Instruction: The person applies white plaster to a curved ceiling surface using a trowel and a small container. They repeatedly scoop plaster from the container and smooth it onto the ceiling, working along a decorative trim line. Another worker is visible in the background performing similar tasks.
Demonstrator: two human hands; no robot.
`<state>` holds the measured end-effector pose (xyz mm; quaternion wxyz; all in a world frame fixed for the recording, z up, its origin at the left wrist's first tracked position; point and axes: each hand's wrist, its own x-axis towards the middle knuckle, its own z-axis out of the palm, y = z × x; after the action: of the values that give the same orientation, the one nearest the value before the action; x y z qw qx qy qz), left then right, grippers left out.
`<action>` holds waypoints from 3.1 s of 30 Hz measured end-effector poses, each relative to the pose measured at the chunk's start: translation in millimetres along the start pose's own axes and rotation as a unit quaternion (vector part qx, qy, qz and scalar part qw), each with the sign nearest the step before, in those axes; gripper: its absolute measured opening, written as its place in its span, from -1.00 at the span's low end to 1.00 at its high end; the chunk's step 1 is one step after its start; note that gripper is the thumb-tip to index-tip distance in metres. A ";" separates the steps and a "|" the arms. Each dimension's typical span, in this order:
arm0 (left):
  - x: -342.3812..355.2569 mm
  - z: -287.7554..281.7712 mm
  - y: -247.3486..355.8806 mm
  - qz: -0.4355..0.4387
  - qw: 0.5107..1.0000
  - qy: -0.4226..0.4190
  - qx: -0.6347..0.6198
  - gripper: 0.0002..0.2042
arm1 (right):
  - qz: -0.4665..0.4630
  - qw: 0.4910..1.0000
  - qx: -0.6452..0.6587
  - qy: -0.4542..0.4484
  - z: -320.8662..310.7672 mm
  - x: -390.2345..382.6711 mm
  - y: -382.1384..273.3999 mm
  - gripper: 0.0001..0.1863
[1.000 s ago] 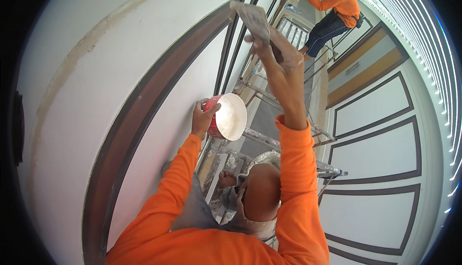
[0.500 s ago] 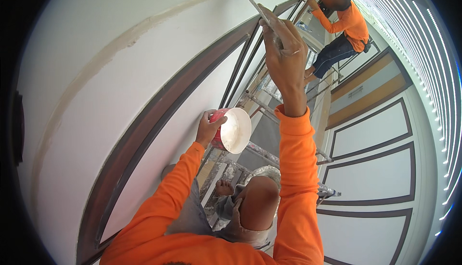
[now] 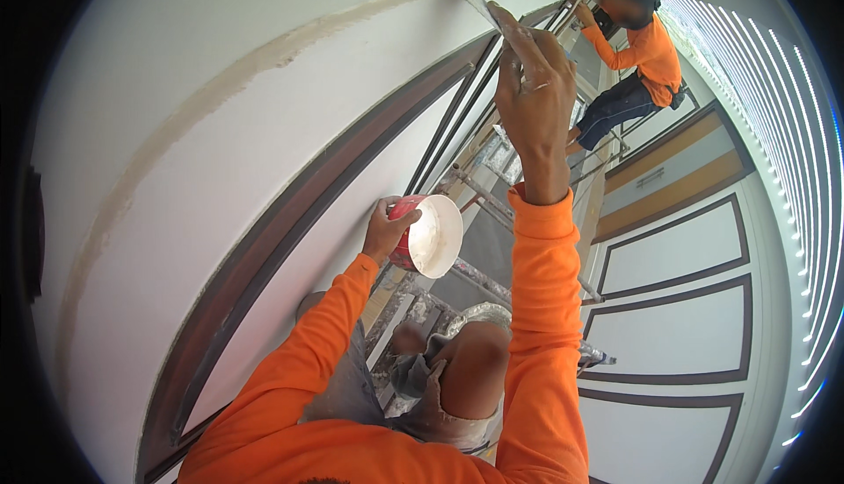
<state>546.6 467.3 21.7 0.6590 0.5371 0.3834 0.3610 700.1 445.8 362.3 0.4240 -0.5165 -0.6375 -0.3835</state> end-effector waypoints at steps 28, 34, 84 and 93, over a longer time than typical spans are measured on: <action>-3.4 1.6 2.4 -0.001 1.000 -0.023 -0.015 -0.25 | 0.019 0.990 -0.068 -0.120 -36.1 30.3 -21.5 -0.59; -5.1 1.2 6.2 -0.002 1.000 -0.026 -0.003 -0.27 | 0.021 0.985 -0.109 -0.129 -34.0 24.8 -19.6 -0.64; -6.1 4.0 5.1 -0.001 0.999 -0.029 0.014 -0.27 | 0.048 0.980 -0.110 -0.158 -29.1 12.7 -74.7 -0.42; -4.6 1.4 1.3 0.000 0.999 -0.028 0.032 -0.29 | 0.040 0.953 -0.171 -0.248 -71.3 49.6 -72.2 -0.55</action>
<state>545.7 462.8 23.7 0.6518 0.5676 0.3764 0.3337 634.1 383.9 429.7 0.1730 -0.6850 -0.6261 -0.3299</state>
